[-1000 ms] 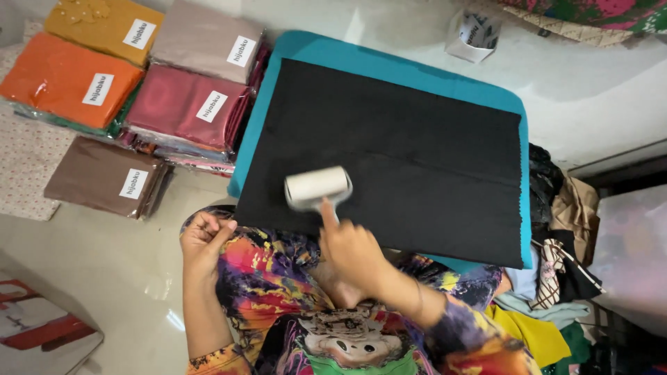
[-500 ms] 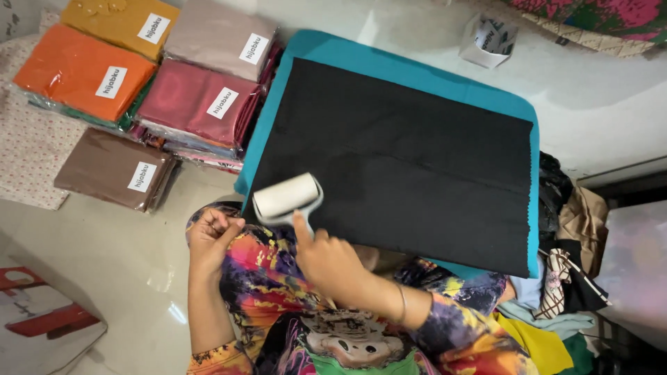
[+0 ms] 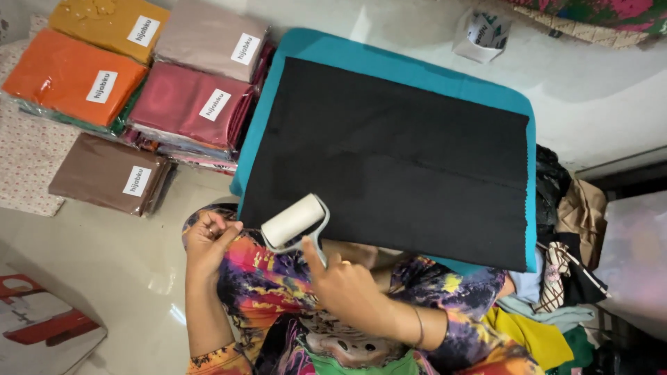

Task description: Cleaning a black hijab with a lint roller and then folding it neatly.

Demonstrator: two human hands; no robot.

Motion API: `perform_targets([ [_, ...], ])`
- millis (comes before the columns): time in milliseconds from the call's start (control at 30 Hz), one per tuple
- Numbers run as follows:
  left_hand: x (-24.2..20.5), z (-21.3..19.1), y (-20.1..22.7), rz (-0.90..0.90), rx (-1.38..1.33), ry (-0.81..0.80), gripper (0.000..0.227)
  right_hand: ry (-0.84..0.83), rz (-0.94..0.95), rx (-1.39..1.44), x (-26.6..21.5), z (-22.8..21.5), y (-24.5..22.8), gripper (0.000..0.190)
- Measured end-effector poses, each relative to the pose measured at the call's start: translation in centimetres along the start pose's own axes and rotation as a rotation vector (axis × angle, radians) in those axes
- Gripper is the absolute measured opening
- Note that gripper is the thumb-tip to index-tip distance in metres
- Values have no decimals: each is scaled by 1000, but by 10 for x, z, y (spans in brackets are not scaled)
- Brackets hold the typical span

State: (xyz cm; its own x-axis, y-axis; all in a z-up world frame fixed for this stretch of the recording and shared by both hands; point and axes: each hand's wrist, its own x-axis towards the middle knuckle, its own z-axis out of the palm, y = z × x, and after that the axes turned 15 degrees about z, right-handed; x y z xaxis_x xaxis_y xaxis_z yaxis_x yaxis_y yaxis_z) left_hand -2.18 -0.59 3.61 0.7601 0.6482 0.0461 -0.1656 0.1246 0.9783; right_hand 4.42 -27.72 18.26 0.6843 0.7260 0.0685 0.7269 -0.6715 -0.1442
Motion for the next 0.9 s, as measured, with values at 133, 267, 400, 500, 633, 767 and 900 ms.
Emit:
perform_targets([
  [133, -3, 2, 10, 21, -5, 13, 30, 141, 130, -106, 10, 15, 16, 70],
  [267, 4, 13, 14, 34, 228, 35, 21, -120, 186, -132, 12, 19, 56, 63],
  [400, 46, 12, -11, 40, 693, 118, 27, -296, 267, -146, 31, -56, 84, 51],
  [500, 54, 75, 38, 395, 554, -53, 25, -189, 532, -235, 58, -58, 123, 45],
  [633, 90, 170, 44, 508, 392, -278, 25, -27, 633, -217, 101, -22, 189, 44],
  [767, 134, 241, 28, 701, 766, -558, 40, 73, 705, -186, 136, 19, 221, 45],
  [900, 178, 263, -45, 435, 1293, -727, 63, 37, 711, -180, 118, 42, 198, 48],
])
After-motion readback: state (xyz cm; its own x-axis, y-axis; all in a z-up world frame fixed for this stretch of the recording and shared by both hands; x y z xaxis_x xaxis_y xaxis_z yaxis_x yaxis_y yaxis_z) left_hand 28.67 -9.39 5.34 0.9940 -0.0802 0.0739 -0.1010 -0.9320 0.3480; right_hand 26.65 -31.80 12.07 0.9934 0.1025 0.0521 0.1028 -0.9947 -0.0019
